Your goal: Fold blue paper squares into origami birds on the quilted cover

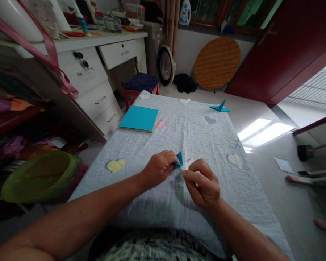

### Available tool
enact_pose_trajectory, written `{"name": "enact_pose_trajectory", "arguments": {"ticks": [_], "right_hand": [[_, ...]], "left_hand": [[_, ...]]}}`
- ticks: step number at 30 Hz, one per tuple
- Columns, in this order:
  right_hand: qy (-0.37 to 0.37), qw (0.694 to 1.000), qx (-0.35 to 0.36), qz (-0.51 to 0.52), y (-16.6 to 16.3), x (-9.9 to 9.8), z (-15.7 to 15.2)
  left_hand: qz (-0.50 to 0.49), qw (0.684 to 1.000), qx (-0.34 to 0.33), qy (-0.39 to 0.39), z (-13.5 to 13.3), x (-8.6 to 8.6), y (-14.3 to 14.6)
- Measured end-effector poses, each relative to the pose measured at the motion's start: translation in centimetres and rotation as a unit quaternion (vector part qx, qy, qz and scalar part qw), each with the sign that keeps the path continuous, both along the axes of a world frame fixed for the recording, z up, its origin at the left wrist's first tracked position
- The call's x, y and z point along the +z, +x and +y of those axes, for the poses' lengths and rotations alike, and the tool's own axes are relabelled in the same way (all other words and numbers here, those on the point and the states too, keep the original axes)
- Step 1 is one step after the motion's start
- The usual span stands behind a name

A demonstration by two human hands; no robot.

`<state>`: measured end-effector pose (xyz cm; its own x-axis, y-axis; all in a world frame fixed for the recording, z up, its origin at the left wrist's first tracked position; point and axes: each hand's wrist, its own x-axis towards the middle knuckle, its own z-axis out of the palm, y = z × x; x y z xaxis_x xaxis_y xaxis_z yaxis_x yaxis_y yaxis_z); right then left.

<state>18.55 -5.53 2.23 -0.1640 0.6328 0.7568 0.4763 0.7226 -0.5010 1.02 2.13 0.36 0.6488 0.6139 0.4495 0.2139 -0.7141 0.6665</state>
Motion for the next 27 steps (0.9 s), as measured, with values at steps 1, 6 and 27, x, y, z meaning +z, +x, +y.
{"name": "enact_pose_trajectory", "arguments": {"ticks": [1, 6, 27], "right_hand": [[-0.011, 1.0, -0.016, 0.013, 0.1, -0.1, 0.1], [-0.2, 0.97, -0.1, 0.091, 0.3, -1.1, 1.6], [-0.404, 0.91, -0.023, 0.09, 0.4, -1.0, 2.3]], "left_hand": [[-0.005, 1.0, 0.013, -0.024, 0.1, 0.0, -0.1], [-0.056, 0.98, 0.075, -0.173, -0.3, 0.0, 0.0], [-0.101, 0.914, 0.009, -0.393, 0.0, 0.4, 0.2]]}}
